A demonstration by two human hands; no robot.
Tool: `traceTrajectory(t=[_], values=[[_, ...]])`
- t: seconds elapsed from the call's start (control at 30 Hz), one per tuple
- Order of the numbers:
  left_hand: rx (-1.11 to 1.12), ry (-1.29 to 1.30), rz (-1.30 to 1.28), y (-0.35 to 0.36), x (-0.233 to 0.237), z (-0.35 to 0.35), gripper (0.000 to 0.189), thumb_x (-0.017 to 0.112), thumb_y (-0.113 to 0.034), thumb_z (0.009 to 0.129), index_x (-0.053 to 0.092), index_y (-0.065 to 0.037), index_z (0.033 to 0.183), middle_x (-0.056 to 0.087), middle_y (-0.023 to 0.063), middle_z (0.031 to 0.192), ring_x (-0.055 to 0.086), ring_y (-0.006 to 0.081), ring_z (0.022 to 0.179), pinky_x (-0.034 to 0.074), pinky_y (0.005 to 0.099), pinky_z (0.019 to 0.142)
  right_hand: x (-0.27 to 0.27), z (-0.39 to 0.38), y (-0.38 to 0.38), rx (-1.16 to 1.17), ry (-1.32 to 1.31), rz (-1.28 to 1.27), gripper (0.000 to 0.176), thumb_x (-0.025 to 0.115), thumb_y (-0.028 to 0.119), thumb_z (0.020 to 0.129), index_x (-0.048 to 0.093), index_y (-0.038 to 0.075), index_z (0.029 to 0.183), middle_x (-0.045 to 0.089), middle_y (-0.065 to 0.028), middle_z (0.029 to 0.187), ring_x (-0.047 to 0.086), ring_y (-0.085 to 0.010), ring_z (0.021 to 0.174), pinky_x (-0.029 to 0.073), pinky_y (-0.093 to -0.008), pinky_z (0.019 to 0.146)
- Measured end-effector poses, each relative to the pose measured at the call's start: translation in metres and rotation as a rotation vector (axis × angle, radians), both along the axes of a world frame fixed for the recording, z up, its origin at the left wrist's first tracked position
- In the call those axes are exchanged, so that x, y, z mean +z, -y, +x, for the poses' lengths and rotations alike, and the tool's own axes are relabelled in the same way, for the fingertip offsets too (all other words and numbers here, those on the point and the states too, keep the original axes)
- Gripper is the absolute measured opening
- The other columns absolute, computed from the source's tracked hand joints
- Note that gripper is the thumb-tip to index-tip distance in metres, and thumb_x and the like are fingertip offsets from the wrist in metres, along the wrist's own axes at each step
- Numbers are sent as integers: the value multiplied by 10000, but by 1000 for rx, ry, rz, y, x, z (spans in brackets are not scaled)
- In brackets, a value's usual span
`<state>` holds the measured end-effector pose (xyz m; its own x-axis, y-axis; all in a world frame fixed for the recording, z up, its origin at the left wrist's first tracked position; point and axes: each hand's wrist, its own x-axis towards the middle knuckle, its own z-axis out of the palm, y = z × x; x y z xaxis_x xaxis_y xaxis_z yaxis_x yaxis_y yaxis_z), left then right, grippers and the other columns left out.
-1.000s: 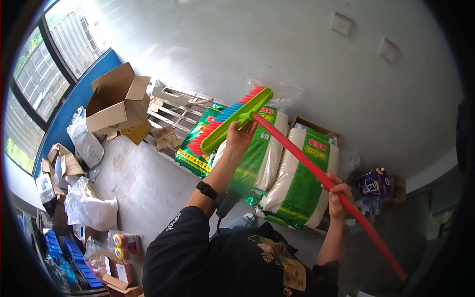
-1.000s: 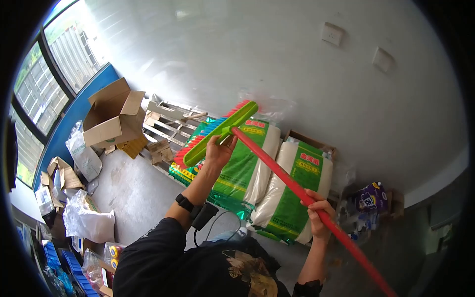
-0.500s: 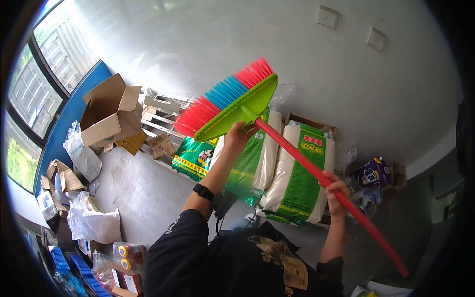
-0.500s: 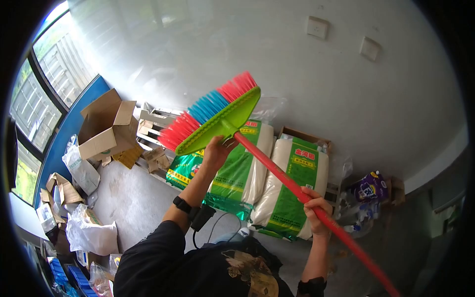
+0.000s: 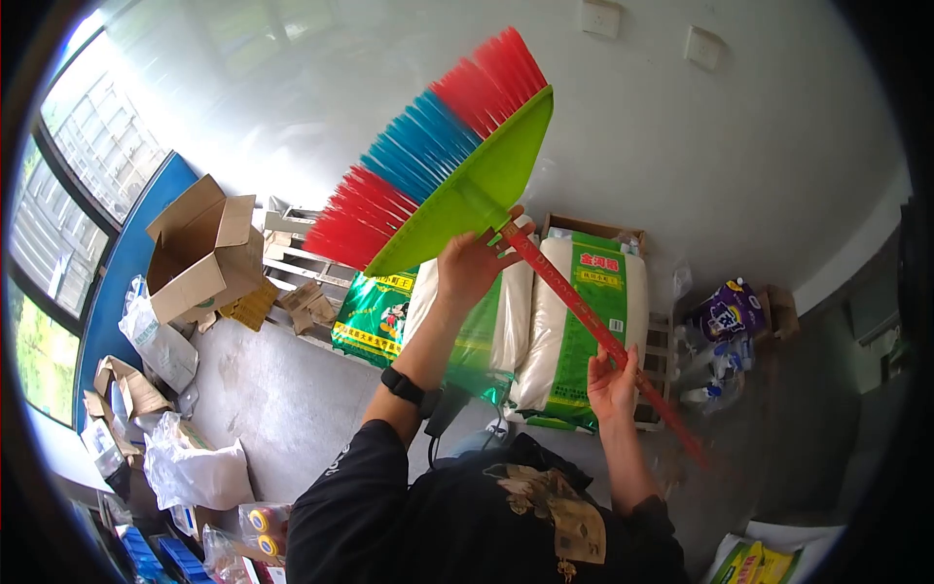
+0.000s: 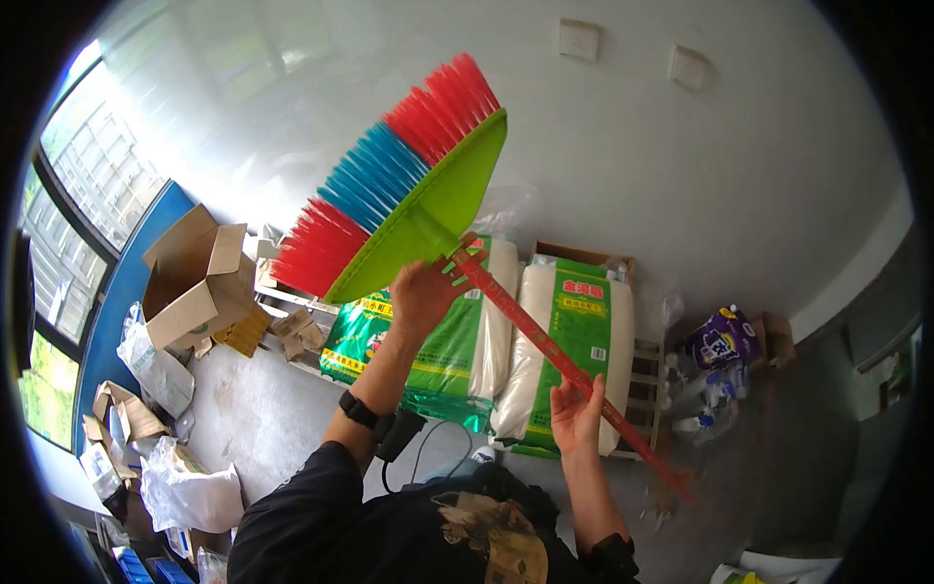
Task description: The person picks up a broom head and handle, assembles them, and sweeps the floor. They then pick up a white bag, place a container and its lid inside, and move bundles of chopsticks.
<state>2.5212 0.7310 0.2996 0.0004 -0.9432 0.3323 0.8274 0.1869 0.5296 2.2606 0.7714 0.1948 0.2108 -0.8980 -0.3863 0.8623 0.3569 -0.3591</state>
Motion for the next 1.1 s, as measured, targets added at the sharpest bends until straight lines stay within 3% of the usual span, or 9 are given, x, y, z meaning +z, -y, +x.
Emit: traceTrajectory(t=[0.17, 0.37, 0.47, 0.5, 0.6, 0.73, 0.87, 0.9, 1.1], values=[[-9, 219, 80, 7, -20, 4, 394, 429, -371, 882, 458, -39, 1092, 529, 130, 1013, 496, 339, 1048, 389, 521, 871, -17, -10, -6, 101, 4, 37, 403, 509, 448, 839, 562, 56, 917, 614, -31, 776, 590, -99, 614, 527, -256, 572], [161, -115, 10, 18, -30, -12, 340, 420, -378, 894, 469, -54, 983, 518, 72, 745, 521, 218, 751, 416, 384, 727, -9, -3, -15, 124, -63, 55, 467, 473, 494, 841, 559, 40, 908, 616, -27, 768, 592, -120, 592, 499, -276, 530], [257, -192, 91, 19, -24, -2, 319, 434, -380, 891, 457, -68, 948, 479, 52, 670, 461, 175, 635, 391, 345, 637, 0, -10, -24, 443, -329, -273, 492, 421, 511, 857, 560, 45, 937, 617, -46, 774, 590, -143, 591, 497, -288, 546], [317, -200, 147, 18, -20, 1, 311, 440, -380, 890, 453, -73, 936, 465, 46, 648, 438, 163, 604, 381, 333, 610, -5, -25, -25, 563, -590, -406, 378, 510, 408, 848, 564, 56, 974, 626, -77, 812, 599, -181, 682, 491, -301, 614], [433, -131, 229, 17, -21, 19, 303, 446, -375, 889, 446, -75, 929, 465, 42, 643, 450, 164, 595, 391, 325, 599, 13, -38, -28, -191, -1566, -1284, 327, 611, 293, 790, 547, 52, 1000, 604, -103, 882, 584, -243, 793, 458, -352, 707], [483, -158, 261, 16, -31, 37, 285, 458, -362, 889, 446, -80, 934, 459, 48, 628, 447, 159, 585, 390, 319, 585, 10, -58, -12, -144, -2095, -1144, 413, 660, 230, 741, 475, 54, 1065, 524, -116, 1003, 505, -281, 940, 359, -418, 829], [493, -180, 228, 15, -38, 44, 278, 465, -356, 887, 440, -82, 932, 454, 49, 632, 442, 160, 584, 384, 317, 580, -66, -62, -12, 147, -1746, -790, 420, 671, 241, 730, 464, 55, 1045, 490, -115, 887, 501, -282, 827, 375, -405, 711], [496, -183, 234, 15, -39, 46, 279, 464, -356, 887, 440, -82, 931, 453, 48, 631, 441, 160, 583, 382, 315, 579, -61, -58, -13, -8, -1989, -1020, 423, 638, 264, 782, 446, 67, 1103, 513, -121, 851, 529, -271, 776, 409, -382, 673], [487, -228, 285, 13, -40, 55, 316, 423, -393, 896, 451, -93, 992, 495, 66, 720, 473, 195, 646, 405, 345, 616, -65, -53, -13, -111, -1890, -1144, 310, 640, 247, 764, 511, 50, 966, 503, -67, 708, 513, -269, 621, 386, -353, 548]])
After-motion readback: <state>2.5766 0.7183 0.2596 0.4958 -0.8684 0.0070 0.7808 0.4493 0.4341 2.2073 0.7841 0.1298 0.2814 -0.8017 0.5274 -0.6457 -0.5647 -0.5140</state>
